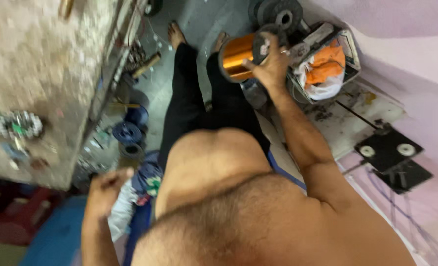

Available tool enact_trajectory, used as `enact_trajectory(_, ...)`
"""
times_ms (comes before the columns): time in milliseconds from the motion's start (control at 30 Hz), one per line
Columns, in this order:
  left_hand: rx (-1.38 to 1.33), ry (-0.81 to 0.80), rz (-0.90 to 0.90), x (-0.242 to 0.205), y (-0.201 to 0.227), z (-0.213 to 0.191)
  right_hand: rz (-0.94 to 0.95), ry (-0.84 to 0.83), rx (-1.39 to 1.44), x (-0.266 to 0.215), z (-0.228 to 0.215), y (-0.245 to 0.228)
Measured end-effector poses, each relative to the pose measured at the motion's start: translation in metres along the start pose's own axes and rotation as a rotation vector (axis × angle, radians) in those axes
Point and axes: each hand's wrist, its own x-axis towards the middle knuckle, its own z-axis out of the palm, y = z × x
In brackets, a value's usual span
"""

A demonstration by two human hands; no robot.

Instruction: The person winds copper wire onto a motor stator using a manual winding machine. They secure the wire, rotate the crank to wind the coil, and adjust the wire with pliers.

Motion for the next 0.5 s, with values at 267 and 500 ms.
enact_trajectory(267,0.207,0.105,-0.244,0.033,0.010,-0.001,0.068,-0.189,-0.084,0.085,0.163,0.045)
enact_trajectory(500,0.141,0.110,-0.216,0.104,0.038,0.052,0.060,-0.290,-0.115,0.168,0.287,0.109)
